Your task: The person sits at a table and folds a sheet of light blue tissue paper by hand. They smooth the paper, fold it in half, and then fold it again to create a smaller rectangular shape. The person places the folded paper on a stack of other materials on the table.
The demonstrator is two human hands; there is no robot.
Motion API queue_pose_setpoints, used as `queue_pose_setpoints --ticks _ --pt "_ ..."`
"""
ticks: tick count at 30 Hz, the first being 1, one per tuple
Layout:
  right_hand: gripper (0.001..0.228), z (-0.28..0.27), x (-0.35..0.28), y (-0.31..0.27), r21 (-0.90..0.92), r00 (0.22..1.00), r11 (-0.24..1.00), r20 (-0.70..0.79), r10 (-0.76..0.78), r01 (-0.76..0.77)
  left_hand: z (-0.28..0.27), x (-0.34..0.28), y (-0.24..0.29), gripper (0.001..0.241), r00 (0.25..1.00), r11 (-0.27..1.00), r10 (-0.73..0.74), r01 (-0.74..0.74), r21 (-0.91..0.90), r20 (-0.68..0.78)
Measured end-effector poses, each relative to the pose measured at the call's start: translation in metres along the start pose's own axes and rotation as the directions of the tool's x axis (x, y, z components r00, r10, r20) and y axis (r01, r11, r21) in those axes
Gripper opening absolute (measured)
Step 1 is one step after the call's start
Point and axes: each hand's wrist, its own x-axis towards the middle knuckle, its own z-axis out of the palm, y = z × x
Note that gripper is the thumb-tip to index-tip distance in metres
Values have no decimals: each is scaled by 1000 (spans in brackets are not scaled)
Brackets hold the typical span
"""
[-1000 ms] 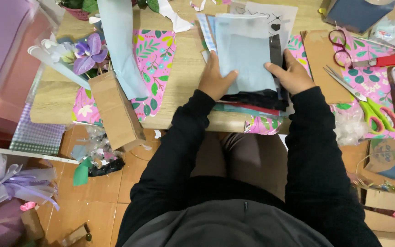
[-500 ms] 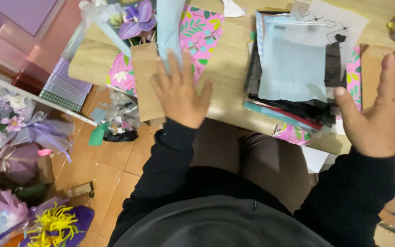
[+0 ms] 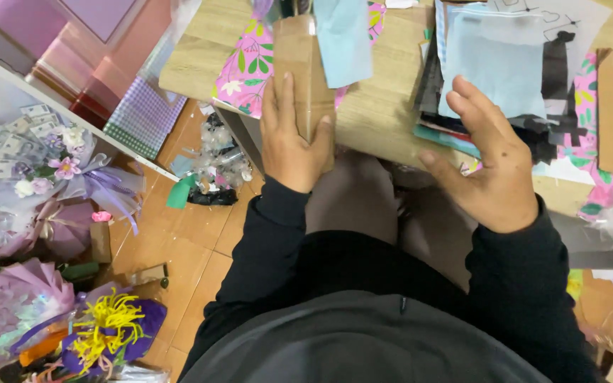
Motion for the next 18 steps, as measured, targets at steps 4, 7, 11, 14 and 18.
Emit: queue_pose_setpoints --ticks 4,7,11,14,18 --pt "64 -8 2 -42 -40 996 996 -54 -77 75 -24 -24 48 73 987 957 146 -159 -244 -69" --pt "75 -15 -3 -59 14 983 999 -182 35 -33 -49 -42 77 72 980 893 194 -198 -403 -51" --pt "88 -26 -8 -47 343 957 937 -243 156 -65 -68 -60 98 69 976 851 219 -182 -492 18" --pt "79 -29 -1 -51 434 935 901 -326 142 15 -66 -66 104 67 942 854 327 -330 -401 -78" --pt "54 -29 5 -74 408 918 912 -345 194 -40 -58 -64 110 57 887 865 384 -443 -235 -257"
